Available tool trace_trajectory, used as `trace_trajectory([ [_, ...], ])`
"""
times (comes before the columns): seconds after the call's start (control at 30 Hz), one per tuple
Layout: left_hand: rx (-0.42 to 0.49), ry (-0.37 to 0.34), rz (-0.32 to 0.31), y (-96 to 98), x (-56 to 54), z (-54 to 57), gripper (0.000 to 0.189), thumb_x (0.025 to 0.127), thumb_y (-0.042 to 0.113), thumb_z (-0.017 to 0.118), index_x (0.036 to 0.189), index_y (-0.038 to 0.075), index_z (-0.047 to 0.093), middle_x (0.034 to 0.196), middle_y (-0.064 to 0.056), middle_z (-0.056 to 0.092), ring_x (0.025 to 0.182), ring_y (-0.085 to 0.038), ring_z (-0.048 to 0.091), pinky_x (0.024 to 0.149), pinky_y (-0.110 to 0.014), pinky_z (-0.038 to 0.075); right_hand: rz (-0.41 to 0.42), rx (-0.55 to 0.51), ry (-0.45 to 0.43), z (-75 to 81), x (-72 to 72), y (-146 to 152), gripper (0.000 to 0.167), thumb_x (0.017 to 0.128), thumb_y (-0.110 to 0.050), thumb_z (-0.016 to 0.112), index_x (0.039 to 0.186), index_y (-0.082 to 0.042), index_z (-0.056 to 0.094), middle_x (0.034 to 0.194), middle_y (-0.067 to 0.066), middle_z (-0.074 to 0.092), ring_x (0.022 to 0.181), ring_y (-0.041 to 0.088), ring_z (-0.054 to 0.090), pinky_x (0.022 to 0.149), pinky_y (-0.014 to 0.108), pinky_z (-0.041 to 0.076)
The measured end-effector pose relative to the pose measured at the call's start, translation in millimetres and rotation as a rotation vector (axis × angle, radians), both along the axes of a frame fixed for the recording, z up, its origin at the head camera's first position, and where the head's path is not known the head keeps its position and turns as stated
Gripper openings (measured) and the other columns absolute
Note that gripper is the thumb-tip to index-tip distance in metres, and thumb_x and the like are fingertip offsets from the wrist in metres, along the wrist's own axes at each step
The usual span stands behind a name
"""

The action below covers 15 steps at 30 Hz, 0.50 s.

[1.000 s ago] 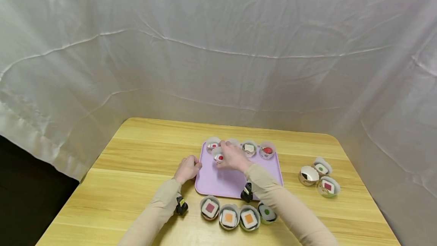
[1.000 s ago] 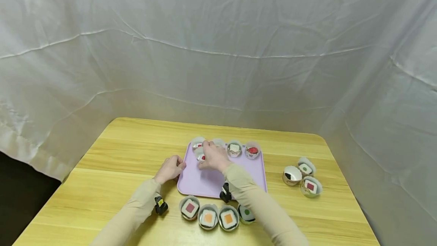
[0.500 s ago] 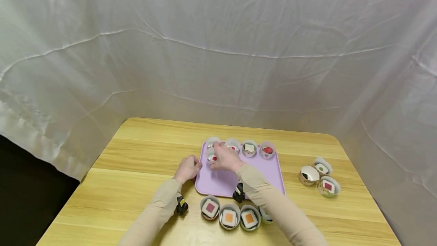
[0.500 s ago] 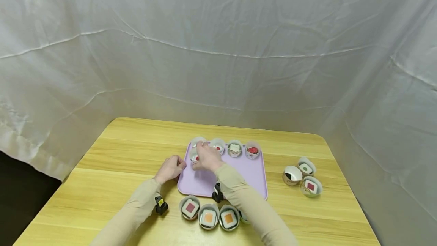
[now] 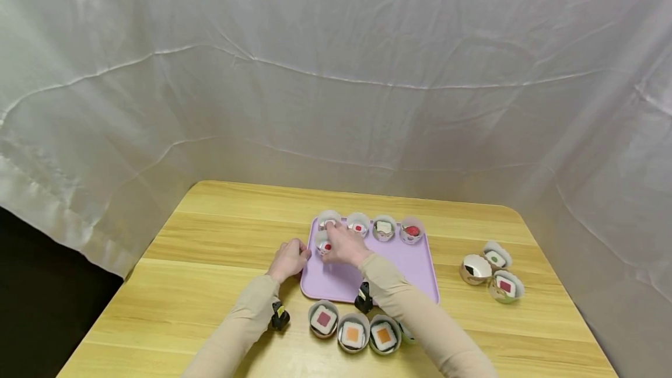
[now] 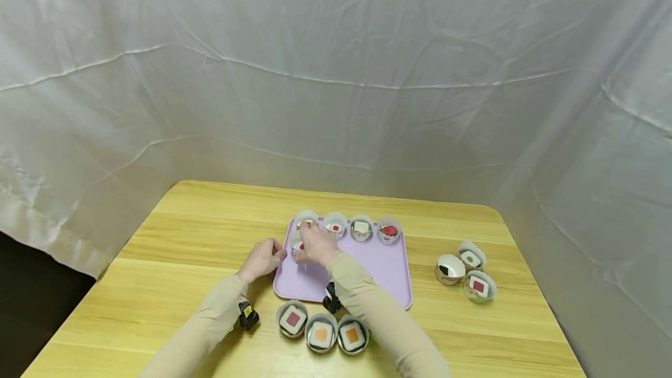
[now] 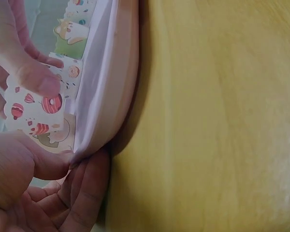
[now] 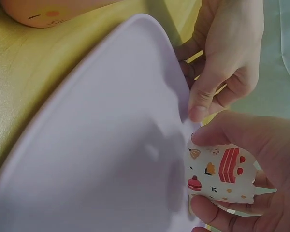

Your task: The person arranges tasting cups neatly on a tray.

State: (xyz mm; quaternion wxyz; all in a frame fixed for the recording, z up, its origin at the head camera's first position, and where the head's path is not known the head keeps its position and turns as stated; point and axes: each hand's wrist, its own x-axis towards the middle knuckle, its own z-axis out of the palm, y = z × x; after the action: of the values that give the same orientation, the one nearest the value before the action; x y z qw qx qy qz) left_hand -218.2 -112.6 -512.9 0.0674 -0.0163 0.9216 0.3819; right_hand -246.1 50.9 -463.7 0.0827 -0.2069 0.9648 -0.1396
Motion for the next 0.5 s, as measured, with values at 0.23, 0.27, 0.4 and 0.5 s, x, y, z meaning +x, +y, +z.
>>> trace_trajectory([
  [0.23,-0.009,0.004,-0.004,0.3,0.3,-0.2,0.016,0.098,0.015,0.060,0.091,0.001,0.065,0.077,-0.011,0.067,0.059,-0.016,0.061,0.053,-0.025,0.048,0.006,0.014,-0.017,-2.6,1.0,1.1,0.059,0.073,-0.023,0.089,0.120,-0.005,0.058,0.109,0.014,0.069,0.090,0.028,0.067,0.082,0.042,0.056],
  [0.27,-0.014,0.007,-0.003,0.3,0.2,-0.2,0.016,0.098,0.015,0.061,0.091,0.001,0.065,0.077,-0.011,0.067,0.060,-0.016,0.061,0.054,-0.025,0.048,0.007,0.010,-0.019,-3.2,1.0,1.4,0.060,0.073,-0.023,0.089,0.121,-0.005,0.058,0.110,0.014,0.069,0.091,0.028,0.067,0.082,0.042,0.056],
  [0.4,-0.022,0.015,-0.002,0.3,0.0,-0.2,0.016,0.097,0.015,0.061,0.090,0.002,0.065,0.077,-0.011,0.068,0.062,-0.017,0.061,0.056,-0.025,0.049,0.015,0.007,-0.009,-4.5,0.6,2.0,0.060,0.074,-0.022,0.088,0.123,-0.004,0.058,0.111,0.015,0.070,0.092,0.027,0.067,0.084,0.042,0.056],
  [0.5,-0.022,0.019,-0.003,0.2,-0.1,-0.6,0.016,0.097,0.015,0.061,0.090,0.002,0.065,0.077,-0.011,0.068,0.062,-0.017,0.061,0.056,-0.025,0.049,0.018,0.001,-0.004,-4.9,0.8,2.0,0.061,0.074,-0.021,0.088,0.124,-0.003,0.059,0.111,0.016,0.070,0.093,0.028,0.067,0.085,0.042,0.056],
])
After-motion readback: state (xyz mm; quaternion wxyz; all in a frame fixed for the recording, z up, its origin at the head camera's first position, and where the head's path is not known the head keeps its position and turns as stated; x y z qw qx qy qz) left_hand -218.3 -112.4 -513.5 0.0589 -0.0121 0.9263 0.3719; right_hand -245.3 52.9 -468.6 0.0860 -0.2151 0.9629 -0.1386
